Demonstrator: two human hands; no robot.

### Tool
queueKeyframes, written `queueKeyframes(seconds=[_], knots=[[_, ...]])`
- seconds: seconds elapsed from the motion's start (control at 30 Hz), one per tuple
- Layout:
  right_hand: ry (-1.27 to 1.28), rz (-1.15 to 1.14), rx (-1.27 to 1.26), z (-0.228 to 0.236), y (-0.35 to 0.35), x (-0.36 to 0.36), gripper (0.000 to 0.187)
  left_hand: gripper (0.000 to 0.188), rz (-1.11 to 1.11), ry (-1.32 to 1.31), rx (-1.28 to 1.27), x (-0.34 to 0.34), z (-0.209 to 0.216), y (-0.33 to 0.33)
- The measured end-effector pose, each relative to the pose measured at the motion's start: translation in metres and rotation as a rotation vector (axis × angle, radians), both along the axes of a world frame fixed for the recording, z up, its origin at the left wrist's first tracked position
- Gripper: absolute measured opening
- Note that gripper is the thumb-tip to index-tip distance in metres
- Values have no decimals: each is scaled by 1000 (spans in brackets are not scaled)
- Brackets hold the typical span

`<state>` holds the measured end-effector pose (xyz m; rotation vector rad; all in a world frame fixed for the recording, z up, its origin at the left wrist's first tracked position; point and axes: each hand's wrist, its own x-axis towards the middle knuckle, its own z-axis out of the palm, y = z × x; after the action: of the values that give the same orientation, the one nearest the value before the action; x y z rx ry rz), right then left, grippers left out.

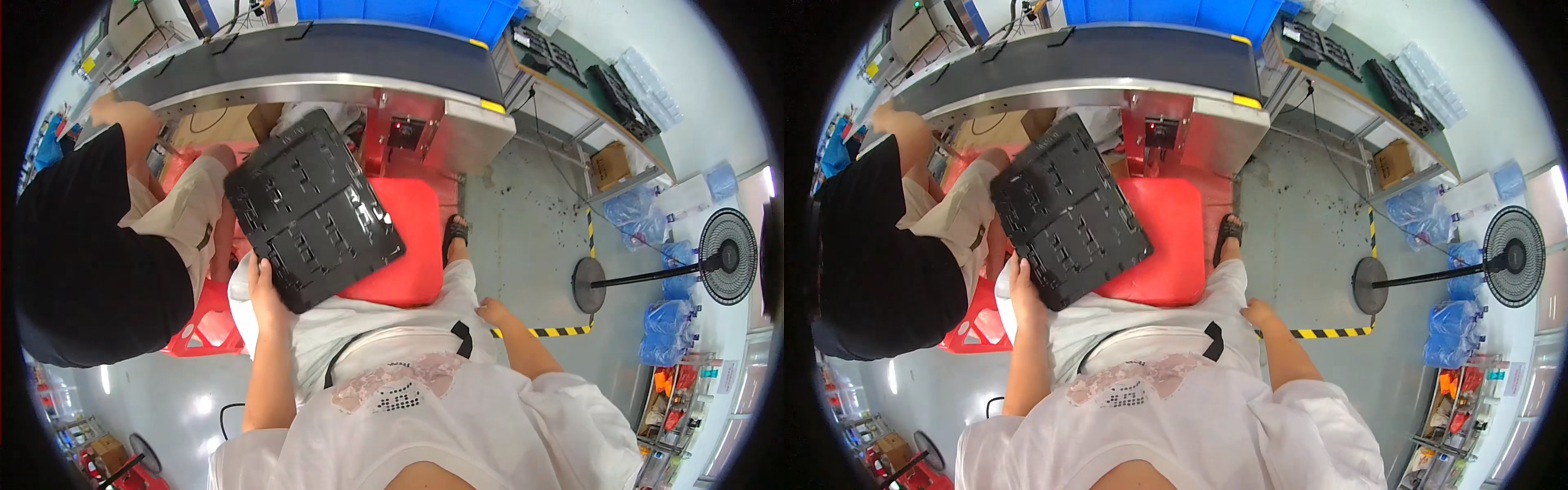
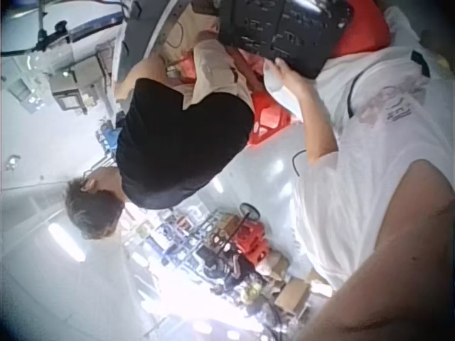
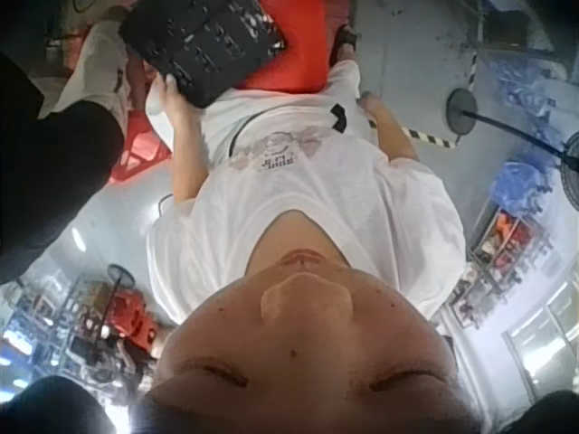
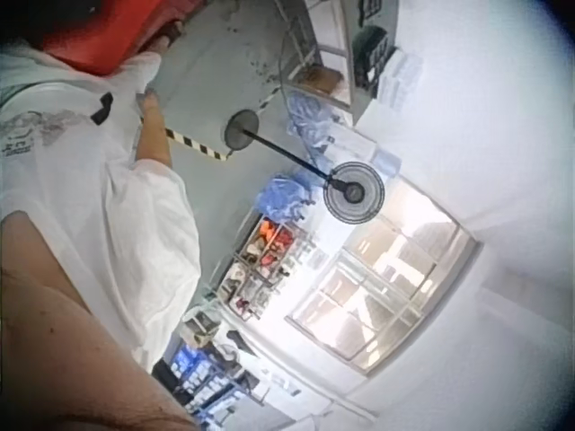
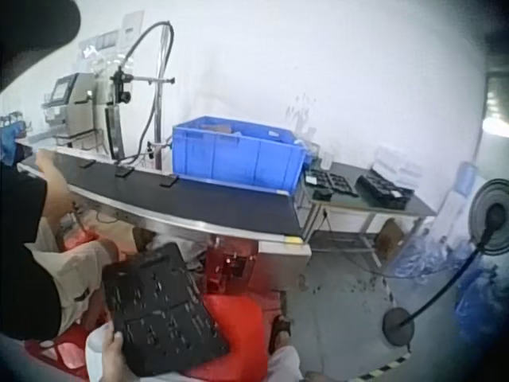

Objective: The person assembles a black plastic electronic component by inserting small black rectangular parts into a tray. They place the tray on a red stool, insert the parts by hand, and then place the completed tray onto a nearby table. The process is repeated with multiple trays.

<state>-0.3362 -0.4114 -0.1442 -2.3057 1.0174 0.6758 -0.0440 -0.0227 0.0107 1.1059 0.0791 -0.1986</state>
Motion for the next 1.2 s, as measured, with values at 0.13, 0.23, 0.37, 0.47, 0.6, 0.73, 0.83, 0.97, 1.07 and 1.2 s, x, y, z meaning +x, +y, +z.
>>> queueKeyframes(seconds=[0.13,0.23,0.37,0.47,0.6,0.73,0.83,0.97,1.07,1.2], knots=[[99,43,56,-30,-3,-5,42,43,-171,142,309,-6,-12,3],[113,10,98,-15,-2,12,44,44,-300,-153,743,16,-79,-10],[12,99,10,14,-13,34,45,38,-240,-506,1257,29,-108,-45],[-105,-157,44,62,-26,66,41,36,-247,-506,1477,15,-76,-63],[-798,-168,74,174,-32,145,25,35,-161,-628,1494,14,-95,-64],[-1288,-219,-17,301,-18,239,23,39,-354,-386,1675,9,-56,-78],[-1395,-143,33,352,-13,316,25,35,-291,-654,1378,34,-29,-78],[-1028,76,-262,357,-47,413,45,17,-228,-879,851,104,100,-122],[-657,124,-492,346,-44,467,51,13,-1,-1153,762,179,148,-165],[-503,81,-523,346,-40,501,46,45,376,-1236,1360,280,156,-228]])
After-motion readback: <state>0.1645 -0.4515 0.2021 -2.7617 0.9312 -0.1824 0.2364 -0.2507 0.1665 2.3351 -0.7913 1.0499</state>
